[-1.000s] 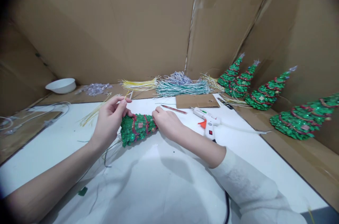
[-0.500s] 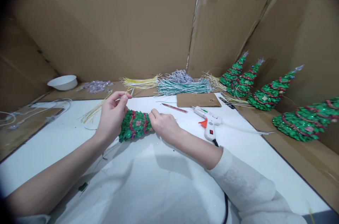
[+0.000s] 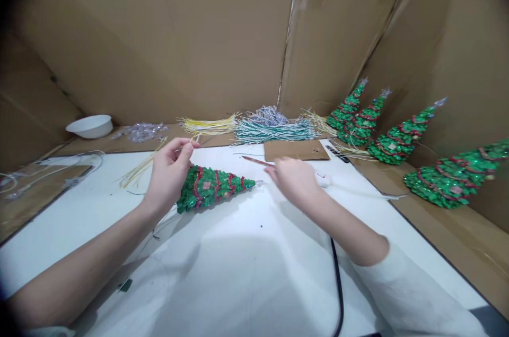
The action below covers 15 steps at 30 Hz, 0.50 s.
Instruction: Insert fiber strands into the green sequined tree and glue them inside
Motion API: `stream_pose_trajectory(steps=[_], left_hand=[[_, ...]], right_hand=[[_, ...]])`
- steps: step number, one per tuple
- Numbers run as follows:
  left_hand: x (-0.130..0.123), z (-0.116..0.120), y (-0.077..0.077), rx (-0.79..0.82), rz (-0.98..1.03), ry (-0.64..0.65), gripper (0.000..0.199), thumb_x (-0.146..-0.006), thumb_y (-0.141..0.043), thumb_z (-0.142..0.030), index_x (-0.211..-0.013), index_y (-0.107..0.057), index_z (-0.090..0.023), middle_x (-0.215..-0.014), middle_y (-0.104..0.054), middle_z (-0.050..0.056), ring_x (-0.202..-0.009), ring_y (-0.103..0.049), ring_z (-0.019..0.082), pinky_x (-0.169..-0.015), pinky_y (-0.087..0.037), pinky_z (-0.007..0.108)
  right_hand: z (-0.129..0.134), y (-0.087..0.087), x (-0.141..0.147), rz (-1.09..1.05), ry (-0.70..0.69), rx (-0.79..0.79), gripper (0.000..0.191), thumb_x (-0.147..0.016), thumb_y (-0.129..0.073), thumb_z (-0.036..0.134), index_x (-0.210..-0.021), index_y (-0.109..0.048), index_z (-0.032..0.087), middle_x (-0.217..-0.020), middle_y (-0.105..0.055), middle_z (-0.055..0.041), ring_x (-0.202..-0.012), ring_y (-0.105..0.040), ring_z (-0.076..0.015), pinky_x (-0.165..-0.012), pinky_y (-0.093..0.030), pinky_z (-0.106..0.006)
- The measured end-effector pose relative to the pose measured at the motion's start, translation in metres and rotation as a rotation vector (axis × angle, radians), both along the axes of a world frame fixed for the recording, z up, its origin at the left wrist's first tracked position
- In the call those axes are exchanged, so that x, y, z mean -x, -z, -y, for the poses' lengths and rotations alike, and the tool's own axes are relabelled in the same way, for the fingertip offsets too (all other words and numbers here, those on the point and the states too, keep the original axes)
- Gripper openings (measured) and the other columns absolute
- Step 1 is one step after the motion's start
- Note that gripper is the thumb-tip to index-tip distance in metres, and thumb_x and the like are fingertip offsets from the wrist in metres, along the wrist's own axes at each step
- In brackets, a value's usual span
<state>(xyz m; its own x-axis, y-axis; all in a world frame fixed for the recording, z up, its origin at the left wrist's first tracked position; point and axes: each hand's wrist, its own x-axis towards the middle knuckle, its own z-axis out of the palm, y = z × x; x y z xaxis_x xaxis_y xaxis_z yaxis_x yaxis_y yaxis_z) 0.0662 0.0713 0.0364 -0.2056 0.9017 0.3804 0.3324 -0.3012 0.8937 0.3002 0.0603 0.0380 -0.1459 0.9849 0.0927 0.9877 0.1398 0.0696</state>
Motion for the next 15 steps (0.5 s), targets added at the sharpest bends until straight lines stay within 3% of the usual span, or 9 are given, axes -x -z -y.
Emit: stream_pose_trajectory(steps=[3,5,10,15], left_hand=[[0.001,0.001,0.000,-0.011,-0.018,0.014,0.018,-0.085,-0.048,-0.034,-0.083,-0.061,-0.022,-0.057,-0.040,-0.004,-0.048,-0.034,0.011,-0.044,-0.024,0.023],[0.001,0.001,0.001,-0.013,-0.027,0.018,0.017,-0.085,-0.048,-0.034,-0.082,-0.061,-0.022,-0.058,-0.042,-0.003,-0.048,-0.033,0.010,-0.044,-0.024,0.023],[0.002,0.003,0.001,-0.023,-0.047,0.018,0.018,-0.085,-0.048,-0.034,-0.084,-0.062,-0.022,-0.058,-0.043,-0.003,-0.046,-0.030,0.010,-0.043,-0.022,0.023],[0.002,0.010,0.000,-0.028,-0.064,0.034,0.018,-0.085,-0.047,-0.034,-0.085,-0.061,-0.023,-0.054,-0.037,-0.004,-0.045,-0.026,0.010,-0.042,-0.018,0.024]], right_hand=[[0.001,0.010,-0.044,0.147,0.296,0.150,0.051,-0.089,-0.037,0.049,-0.075,-0.067,0.010,-0.075,-0.066,-0.0193,-0.079,-0.065,-0.0308,-0.058,-0.039,-0.032],[-0.001,0.023,-0.065,0.117,0.381,0.191,0.052,-0.084,-0.044,0.055,-0.072,-0.066,0.010,-0.079,-0.066,-0.0213,-0.081,-0.065,-0.0325,-0.060,-0.040,-0.033],[-0.006,0.045,-0.080,-0.095,0.449,0.203,0.048,-0.081,-0.047,0.055,-0.064,-0.063,0.013,-0.080,-0.066,-0.0211,-0.080,-0.063,-0.0332,-0.059,-0.040,-0.035],[0.000,0.051,-0.095,-0.301,0.450,0.163,0.044,-0.082,-0.042,0.050,-0.057,-0.056,0.017,-0.063,-0.063,-0.0119,-0.065,-0.062,-0.0246,-0.051,-0.037,-0.029]])
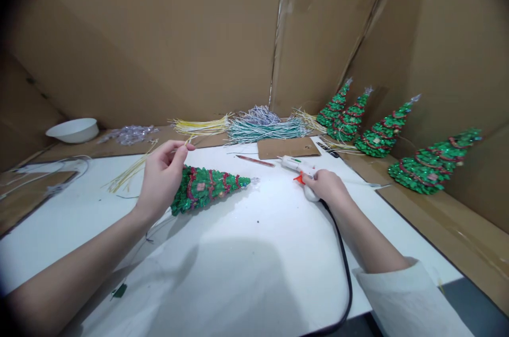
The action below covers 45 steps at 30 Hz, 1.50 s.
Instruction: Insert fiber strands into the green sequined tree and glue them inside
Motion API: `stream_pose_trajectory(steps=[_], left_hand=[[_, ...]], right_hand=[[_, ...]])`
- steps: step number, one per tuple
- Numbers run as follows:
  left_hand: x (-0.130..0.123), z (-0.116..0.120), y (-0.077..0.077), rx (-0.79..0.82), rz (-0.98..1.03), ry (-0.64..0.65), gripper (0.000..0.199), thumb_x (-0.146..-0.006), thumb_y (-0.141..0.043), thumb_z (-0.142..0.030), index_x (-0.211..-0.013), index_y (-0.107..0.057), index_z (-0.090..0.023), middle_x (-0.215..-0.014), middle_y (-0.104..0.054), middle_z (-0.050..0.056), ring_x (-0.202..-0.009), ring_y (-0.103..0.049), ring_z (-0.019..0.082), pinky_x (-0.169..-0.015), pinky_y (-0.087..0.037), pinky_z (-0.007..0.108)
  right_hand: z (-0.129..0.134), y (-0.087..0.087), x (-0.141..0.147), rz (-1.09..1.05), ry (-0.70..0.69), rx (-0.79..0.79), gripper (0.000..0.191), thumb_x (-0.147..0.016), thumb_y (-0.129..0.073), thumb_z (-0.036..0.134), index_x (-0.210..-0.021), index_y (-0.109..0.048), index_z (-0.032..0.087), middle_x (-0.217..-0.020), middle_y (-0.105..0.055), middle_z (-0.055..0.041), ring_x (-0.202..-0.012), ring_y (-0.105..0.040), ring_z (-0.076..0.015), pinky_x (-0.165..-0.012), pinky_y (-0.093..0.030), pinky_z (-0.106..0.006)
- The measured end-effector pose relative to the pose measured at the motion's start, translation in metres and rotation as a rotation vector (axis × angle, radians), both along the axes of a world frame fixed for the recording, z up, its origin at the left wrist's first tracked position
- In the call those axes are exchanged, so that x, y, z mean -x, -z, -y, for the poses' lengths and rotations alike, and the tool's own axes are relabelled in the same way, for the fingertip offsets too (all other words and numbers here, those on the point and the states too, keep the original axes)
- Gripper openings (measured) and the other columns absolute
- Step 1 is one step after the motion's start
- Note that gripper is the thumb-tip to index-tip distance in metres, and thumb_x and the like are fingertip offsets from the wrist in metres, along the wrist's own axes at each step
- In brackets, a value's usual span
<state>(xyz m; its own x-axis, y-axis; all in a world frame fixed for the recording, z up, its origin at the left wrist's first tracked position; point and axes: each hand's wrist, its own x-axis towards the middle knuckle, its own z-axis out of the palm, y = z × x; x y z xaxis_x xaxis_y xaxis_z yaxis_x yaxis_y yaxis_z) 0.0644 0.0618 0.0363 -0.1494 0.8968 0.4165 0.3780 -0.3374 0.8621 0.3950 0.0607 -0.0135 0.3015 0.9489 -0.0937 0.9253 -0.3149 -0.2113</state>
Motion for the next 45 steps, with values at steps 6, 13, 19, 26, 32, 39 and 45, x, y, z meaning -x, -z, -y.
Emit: stream_pose_trajectory(steps=[6,13,19,26,32,39,45], left_hand=[[0.001,0.004,0.000,-0.006,-0.021,-0.002,0.019,-0.085,-0.048,-0.035,-0.083,-0.061,-0.022,-0.054,-0.038,-0.004,-0.045,-0.026,0.010,-0.042,-0.019,0.024],[0.001,0.005,-0.002,0.018,-0.028,-0.004,0.017,-0.085,-0.047,-0.032,-0.079,-0.060,-0.022,-0.051,-0.031,-0.006,-0.044,-0.024,0.010,-0.043,-0.019,0.024],[0.001,0.005,0.001,-0.007,-0.027,-0.008,0.018,-0.086,-0.047,-0.032,-0.080,-0.060,-0.022,-0.052,-0.036,-0.005,-0.045,-0.028,0.011,-0.045,-0.022,0.024],[0.002,0.008,0.001,-0.008,-0.043,-0.011,0.019,-0.087,-0.046,-0.032,-0.082,-0.060,-0.022,-0.055,-0.039,-0.005,-0.047,-0.030,0.011,-0.045,-0.023,0.024],[0.002,0.009,-0.001,0.008,-0.038,-0.016,0.017,-0.087,-0.046,-0.031,-0.080,-0.060,-0.022,-0.052,-0.036,-0.005,-0.046,-0.029,0.010,-0.044,-0.022,0.024],[0.001,0.009,-0.001,0.005,-0.042,-0.020,0.017,-0.086,-0.047,-0.030,-0.080,-0.060,-0.022,-0.052,-0.035,-0.006,-0.045,-0.028,0.010,-0.043,-0.022,0.023],[0.001,0.011,-0.003,0.007,-0.058,-0.021,0.017,-0.086,-0.047,-0.029,-0.080,-0.060,-0.021,-0.052,-0.035,-0.006,-0.046,-0.028,0.009,-0.044,-0.023,0.023]], right_hand=[[0.016,-0.012,0.000,-0.687,-0.022,-0.279,0.040,-0.085,-0.036,0.047,-0.087,-0.058,0.014,-0.066,-0.065,-0.0084,-0.054,-0.059,-0.0162,-0.051,-0.045,-0.026],[0.035,-0.046,0.051,-1.038,-0.426,-0.057,0.035,-0.079,-0.053,0.044,-0.059,-0.059,0.016,-0.059,-0.061,-0.0057,-0.050,-0.050,-0.0117,-0.044,-0.035,-0.022],[0.047,-0.043,0.082,-0.839,-0.454,-0.084,0.037,-0.083,-0.048,0.044,-0.089,-0.065,0.012,-0.055,-0.053,-0.0001,-0.046,-0.043,-0.0098,-0.043,-0.032,-0.021],[0.071,-0.028,0.093,-0.397,-0.511,-0.336,0.036,-0.087,-0.042,0.042,-0.090,-0.065,0.016,-0.065,-0.063,-0.0049,-0.056,-0.057,-0.0170,-0.053,-0.044,-0.027],[0.076,-0.021,0.096,-0.235,-0.644,-0.468,0.018,-0.087,-0.045,0.030,-0.088,-0.060,0.021,-0.078,-0.067,-0.0054,-0.072,-0.064,-0.0209,-0.067,-0.049,-0.028],[0.077,-0.015,0.093,-0.253,-0.667,-0.444,0.007,-0.087,-0.047,0.026,-0.089,-0.052,0.022,-0.073,-0.059,-0.0026,-0.065,-0.059,-0.0163,-0.061,-0.045,-0.024],[0.077,-0.012,0.093,-0.230,-0.731,-0.478,0.007,-0.085,-0.047,0.021,-0.092,-0.047,0.021,-0.075,-0.057,-0.0010,-0.060,-0.055,-0.0134,-0.056,-0.043,-0.023]])
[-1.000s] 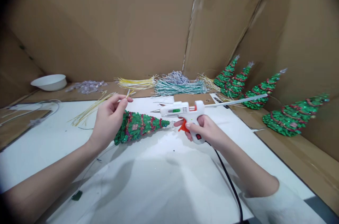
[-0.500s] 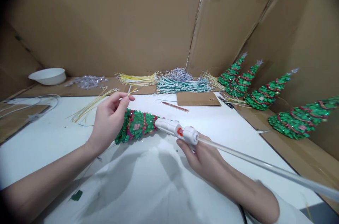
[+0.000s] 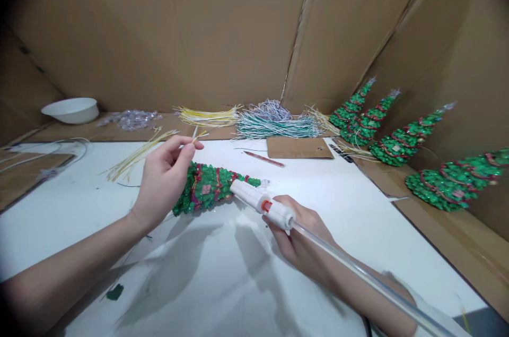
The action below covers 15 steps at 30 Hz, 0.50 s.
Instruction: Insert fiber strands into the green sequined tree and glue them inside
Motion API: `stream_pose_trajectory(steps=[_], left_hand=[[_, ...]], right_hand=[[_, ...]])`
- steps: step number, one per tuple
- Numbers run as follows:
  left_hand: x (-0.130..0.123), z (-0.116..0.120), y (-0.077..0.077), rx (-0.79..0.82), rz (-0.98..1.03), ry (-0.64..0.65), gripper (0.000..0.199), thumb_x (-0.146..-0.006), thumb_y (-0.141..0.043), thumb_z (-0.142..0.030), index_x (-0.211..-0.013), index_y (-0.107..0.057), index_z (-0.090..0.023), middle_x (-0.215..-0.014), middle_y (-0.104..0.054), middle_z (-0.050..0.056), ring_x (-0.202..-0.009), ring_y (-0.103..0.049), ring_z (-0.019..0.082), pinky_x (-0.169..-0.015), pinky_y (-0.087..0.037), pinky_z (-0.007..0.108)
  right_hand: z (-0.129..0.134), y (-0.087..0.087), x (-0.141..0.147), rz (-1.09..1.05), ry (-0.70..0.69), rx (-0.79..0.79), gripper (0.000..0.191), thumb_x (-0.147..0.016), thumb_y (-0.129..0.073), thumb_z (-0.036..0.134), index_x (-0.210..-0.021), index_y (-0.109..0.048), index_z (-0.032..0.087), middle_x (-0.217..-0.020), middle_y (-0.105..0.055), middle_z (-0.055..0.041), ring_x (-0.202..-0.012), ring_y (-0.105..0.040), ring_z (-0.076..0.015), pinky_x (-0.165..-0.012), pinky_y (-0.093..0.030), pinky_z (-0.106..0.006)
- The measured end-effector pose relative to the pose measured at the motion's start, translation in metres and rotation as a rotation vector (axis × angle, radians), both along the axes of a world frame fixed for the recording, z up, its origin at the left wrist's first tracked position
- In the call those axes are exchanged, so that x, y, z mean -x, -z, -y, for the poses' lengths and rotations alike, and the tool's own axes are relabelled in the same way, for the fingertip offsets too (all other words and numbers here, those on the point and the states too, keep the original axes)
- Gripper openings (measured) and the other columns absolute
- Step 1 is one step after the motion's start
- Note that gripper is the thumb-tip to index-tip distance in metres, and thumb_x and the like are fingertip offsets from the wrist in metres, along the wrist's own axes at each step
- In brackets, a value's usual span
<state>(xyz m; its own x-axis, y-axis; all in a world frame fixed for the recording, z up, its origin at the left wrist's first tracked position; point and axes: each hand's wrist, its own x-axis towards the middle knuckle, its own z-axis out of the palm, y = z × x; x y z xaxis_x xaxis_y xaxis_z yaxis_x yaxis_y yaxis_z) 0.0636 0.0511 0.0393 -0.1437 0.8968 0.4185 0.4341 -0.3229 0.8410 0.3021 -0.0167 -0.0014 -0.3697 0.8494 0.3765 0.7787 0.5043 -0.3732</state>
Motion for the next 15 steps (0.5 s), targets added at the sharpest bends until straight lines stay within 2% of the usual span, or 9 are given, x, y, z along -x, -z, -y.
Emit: stream_pose_trajectory(steps=[7,15], left_hand=[[-0.0001,0.0006,-0.0006,0.001,0.001,0.002,0.017,-0.086,-0.046,-0.029,-0.080,-0.060,-0.020,-0.052,-0.035,-0.006,-0.046,-0.028,0.009,-0.045,-0.023,0.023],[0.0001,-0.0005,0.0003,0.006,0.009,0.010,0.017,-0.087,-0.047,-0.028,-0.080,-0.059,-0.020,-0.053,-0.037,-0.006,-0.047,-0.028,0.008,-0.045,-0.024,0.022]], right_hand=[[-0.0002,0.0014,-0.0001,0.047,-0.026,-0.062,0.013,-0.084,-0.046,0.017,-0.096,-0.045,0.020,-0.083,-0.060,-0.0031,-0.059,-0.056,-0.0121,-0.052,-0.043,-0.022],[-0.0019,-0.0035,0.0024,0.076,-0.016,-0.094,0.011,-0.084,-0.046,0.016,-0.093,-0.045,0.020,-0.077,-0.058,-0.0005,-0.052,-0.052,-0.0097,-0.049,-0.041,-0.020]])
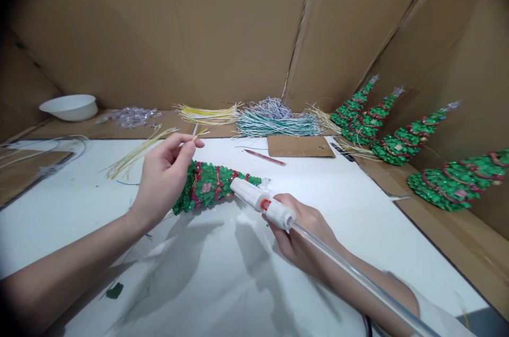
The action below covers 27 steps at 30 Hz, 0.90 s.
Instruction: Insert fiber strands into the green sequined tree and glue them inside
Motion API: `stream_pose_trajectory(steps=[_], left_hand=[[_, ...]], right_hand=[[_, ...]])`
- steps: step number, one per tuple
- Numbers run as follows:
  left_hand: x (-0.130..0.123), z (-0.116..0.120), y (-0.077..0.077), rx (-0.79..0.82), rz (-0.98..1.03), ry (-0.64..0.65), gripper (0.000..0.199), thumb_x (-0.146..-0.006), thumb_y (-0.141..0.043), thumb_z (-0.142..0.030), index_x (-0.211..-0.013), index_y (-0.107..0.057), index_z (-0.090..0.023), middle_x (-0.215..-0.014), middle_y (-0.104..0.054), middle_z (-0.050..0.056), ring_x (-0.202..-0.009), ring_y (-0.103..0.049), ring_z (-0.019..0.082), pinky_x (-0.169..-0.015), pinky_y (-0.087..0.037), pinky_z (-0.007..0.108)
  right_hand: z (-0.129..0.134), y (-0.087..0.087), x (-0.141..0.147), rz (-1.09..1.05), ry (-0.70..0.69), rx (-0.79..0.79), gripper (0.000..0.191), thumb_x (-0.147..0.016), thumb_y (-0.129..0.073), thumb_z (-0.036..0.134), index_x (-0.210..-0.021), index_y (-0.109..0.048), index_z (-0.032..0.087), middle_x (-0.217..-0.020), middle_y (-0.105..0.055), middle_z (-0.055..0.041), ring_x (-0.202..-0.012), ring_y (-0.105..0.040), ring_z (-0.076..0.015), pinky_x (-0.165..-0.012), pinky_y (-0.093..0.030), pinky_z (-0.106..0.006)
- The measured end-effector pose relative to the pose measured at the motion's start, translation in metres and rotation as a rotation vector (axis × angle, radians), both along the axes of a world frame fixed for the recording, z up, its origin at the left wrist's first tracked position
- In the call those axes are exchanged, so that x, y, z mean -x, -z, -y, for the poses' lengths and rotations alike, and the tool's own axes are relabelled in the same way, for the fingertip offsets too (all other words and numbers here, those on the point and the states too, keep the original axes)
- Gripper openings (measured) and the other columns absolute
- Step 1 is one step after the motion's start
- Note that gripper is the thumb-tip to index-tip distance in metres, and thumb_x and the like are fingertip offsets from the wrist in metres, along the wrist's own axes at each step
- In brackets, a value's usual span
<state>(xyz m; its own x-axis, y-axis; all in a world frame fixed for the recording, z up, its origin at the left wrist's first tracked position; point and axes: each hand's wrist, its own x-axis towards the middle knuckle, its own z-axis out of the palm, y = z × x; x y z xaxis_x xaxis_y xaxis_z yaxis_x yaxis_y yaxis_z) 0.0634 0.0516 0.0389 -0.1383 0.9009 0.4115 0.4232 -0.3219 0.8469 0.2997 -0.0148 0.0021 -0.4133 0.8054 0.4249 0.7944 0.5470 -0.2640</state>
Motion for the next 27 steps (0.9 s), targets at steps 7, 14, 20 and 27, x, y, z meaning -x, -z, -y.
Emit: stream_pose_trajectory(steps=[7,14,20,27], left_hand=[[0.000,-0.001,0.000,-0.003,-0.002,0.000,0.016,-0.087,-0.047,-0.028,-0.080,-0.060,-0.020,-0.053,-0.037,-0.006,-0.047,-0.028,0.008,-0.045,-0.024,0.022],[0.000,0.000,0.000,-0.007,-0.003,0.005,0.016,-0.087,-0.046,-0.028,-0.080,-0.059,-0.020,-0.053,-0.036,-0.006,-0.047,-0.028,0.009,-0.045,-0.023,0.023],[0.001,0.000,0.001,-0.008,-0.001,0.007,0.017,-0.087,-0.046,-0.028,-0.080,-0.059,-0.020,-0.054,-0.037,-0.006,-0.047,-0.028,0.009,-0.045,-0.024,0.023],[0.000,0.000,0.000,-0.002,0.005,0.013,0.017,-0.087,-0.046,-0.029,-0.081,-0.059,-0.020,-0.054,-0.037,-0.005,-0.047,-0.028,0.009,-0.046,-0.024,0.023]], right_hand=[[-0.001,-0.005,-0.001,0.032,0.014,0.049,0.004,-0.086,-0.045,0.022,-0.090,-0.045,0.021,-0.072,-0.055,0.0007,-0.055,-0.053,-0.0119,-0.052,-0.040,-0.022],[-0.003,-0.009,-0.002,0.077,0.024,0.031,0.003,-0.088,-0.045,0.025,-0.089,-0.047,0.023,-0.071,-0.051,0.0007,-0.059,-0.052,-0.0142,-0.056,-0.039,-0.024],[-0.002,-0.015,-0.001,0.103,0.010,0.045,0.002,-0.087,-0.044,0.023,-0.086,-0.045,0.023,-0.072,-0.050,0.0006,-0.061,-0.051,-0.0143,-0.057,-0.038,-0.025],[0.000,-0.019,0.002,0.098,0.003,0.050,0.002,-0.087,-0.044,0.022,-0.088,-0.044,0.023,-0.075,-0.052,0.0006,-0.060,-0.051,-0.0136,-0.056,-0.038,-0.025]])
